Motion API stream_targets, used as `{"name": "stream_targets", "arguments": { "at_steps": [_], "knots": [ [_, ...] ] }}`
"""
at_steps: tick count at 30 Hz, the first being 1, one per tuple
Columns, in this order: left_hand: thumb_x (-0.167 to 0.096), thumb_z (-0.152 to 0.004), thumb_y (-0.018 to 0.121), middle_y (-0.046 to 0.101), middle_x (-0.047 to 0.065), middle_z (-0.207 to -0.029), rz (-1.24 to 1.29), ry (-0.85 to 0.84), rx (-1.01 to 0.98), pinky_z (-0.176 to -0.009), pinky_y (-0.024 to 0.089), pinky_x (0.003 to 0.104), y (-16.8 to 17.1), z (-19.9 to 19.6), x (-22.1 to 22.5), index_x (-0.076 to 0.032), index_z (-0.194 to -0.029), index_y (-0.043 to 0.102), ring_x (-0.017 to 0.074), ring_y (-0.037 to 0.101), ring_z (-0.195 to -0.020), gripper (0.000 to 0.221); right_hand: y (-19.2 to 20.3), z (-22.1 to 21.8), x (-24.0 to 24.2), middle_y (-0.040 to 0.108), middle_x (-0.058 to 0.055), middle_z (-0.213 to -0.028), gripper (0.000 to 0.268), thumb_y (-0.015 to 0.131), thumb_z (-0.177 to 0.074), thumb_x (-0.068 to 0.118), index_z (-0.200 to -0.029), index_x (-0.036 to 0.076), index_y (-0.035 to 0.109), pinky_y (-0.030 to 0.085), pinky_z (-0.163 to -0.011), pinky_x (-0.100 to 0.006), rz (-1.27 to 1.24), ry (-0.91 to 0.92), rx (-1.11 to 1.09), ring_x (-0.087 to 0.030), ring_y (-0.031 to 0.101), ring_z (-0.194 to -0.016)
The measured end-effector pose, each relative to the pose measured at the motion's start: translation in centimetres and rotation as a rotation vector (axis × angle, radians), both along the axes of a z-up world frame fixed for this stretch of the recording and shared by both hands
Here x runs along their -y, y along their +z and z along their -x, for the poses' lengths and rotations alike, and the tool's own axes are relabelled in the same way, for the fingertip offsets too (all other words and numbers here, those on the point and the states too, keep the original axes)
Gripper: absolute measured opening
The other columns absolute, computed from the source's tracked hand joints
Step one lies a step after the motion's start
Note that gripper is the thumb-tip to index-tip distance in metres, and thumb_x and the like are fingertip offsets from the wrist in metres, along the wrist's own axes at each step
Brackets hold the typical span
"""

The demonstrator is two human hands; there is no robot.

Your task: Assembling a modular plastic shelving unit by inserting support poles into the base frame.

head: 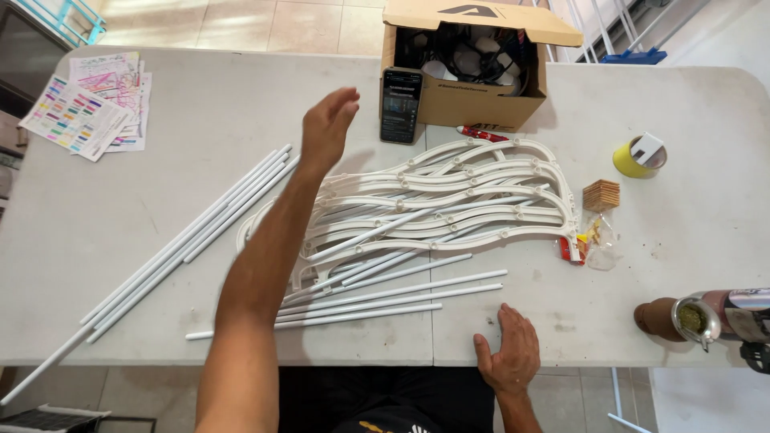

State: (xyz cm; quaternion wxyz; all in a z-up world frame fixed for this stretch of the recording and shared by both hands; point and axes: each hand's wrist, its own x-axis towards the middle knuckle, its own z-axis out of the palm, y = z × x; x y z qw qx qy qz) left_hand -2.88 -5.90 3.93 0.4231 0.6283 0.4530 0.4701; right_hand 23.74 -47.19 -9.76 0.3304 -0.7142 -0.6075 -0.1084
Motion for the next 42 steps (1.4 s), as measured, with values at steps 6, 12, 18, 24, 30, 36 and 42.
{"name": "stream_targets", "arguments": {
  "at_steps": [6, 12, 18, 24, 30, 36, 42],
  "knots": [
    [-0.024, -0.102, 0.057, 0.078, 0.013, -0.106, -0.139, -0.143, -0.195, -0.088, 0.063, 0.047, -0.3, 6.2, 18.2, -0.008, -0.111, 0.073, 0.0269, 0.076, -0.098, 0.024, 0.3, 0.2, -0.1, 0.071, -0.016, -0.129, 0.052, 0.06, -0.093, 0.042, -0.123, 0.001, 0.066, 0.054, -0.104, -0.05, -0.003, 0.002, -0.005, -0.035, 0.068, -0.119],
    [-0.021, -0.091, 0.068, 0.083, 0.006, -0.097, 0.419, -0.112, -0.083, -0.085, 0.06, 0.033, -5.5, 6.9, 31.3, -0.01, -0.099, 0.083, 0.0203, 0.076, -0.094, 0.02, -0.1, -0.1, 0.0, 0.07, -0.016, -0.132, 0.052, 0.061, -0.092, 0.041, -0.125, 0.001, 0.067, 0.051, -0.107, -0.051, 0.054, -0.009, -0.013, -0.035, 0.066, -0.123],
    [-0.019, -0.092, 0.068, 0.082, 0.005, -0.104, 0.305, -0.459, -0.206, -0.092, 0.061, 0.033, -3.5, 6.7, 31.1, -0.012, -0.106, 0.08, 0.0173, 0.077, -0.099, 0.02, 0.2, -0.3, 0.1, 0.069, -0.017, -0.132, 0.054, 0.057, -0.096, 0.043, -0.127, 0.001, 0.066, 0.05, -0.104, -0.051, 0.08, 0.017, 0.01, -0.035, 0.065, -0.122],
    [-0.023, -0.103, 0.058, 0.079, 0.01, -0.098, -0.259, -0.179, -0.366, -0.081, 0.062, 0.04, 0.0, 4.6, 14.3, -0.008, -0.1, 0.077, 0.0236, 0.075, -0.089, 0.023, 5.1, 1.5, -4.7, 0.066, -0.01, -0.133, 0.053, 0.059, -0.092, 0.039, -0.135, 0.006, 0.062, 0.049, -0.104, -0.042, 0.237, -0.088, -0.582, -0.028, 0.059, -0.126],
    [-0.03, -0.099, 0.058, 0.075, 0.001, -0.1, -0.346, -0.052, -0.65, -0.086, 0.059, 0.052, -0.9, -4.8, -5.6, -0.025, -0.107, 0.076, 0.0305, 0.073, -0.098, 0.02, 5.0, 3.8, -12.6, 0.072, -0.01, -0.115, 0.044, 0.079, -0.09, 0.032, -0.125, 0.009, 0.067, 0.057, -0.095, -0.038, -0.044, 0.281, -0.534, -0.028, 0.071, -0.108],
    [-0.025, -0.097, 0.057, 0.069, 0.007, -0.095, -0.418, -0.108, -0.876, -0.077, 0.06, 0.052, -4.2, -8.7, -15.4, -0.018, -0.092, 0.075, 0.0349, 0.073, -0.089, 0.02, 5.4, 4.9, -9.2, 0.075, -0.011, -0.112, 0.041, 0.073, -0.093, 0.034, -0.124, 0.007, 0.067, 0.057, -0.096, -0.04, 0.02, 0.315, -0.697, -0.028, 0.074, -0.105],
    [-0.015, -0.097, 0.057, 0.074, 0.021, -0.092, -0.307, -0.243, -0.709, -0.081, 0.058, 0.058, -2.4, -6.8, -13.5, -0.013, -0.094, 0.08, 0.0491, 0.071, -0.092, 0.023, 2.7, 1.6, -4.0, 0.078, -0.008, -0.113, 0.039, 0.065, -0.096, 0.032, -0.128, 0.009, 0.066, 0.056, -0.094, -0.04, 0.044, 0.166, -0.752, -0.024, 0.074, -0.101]
  ]
}}
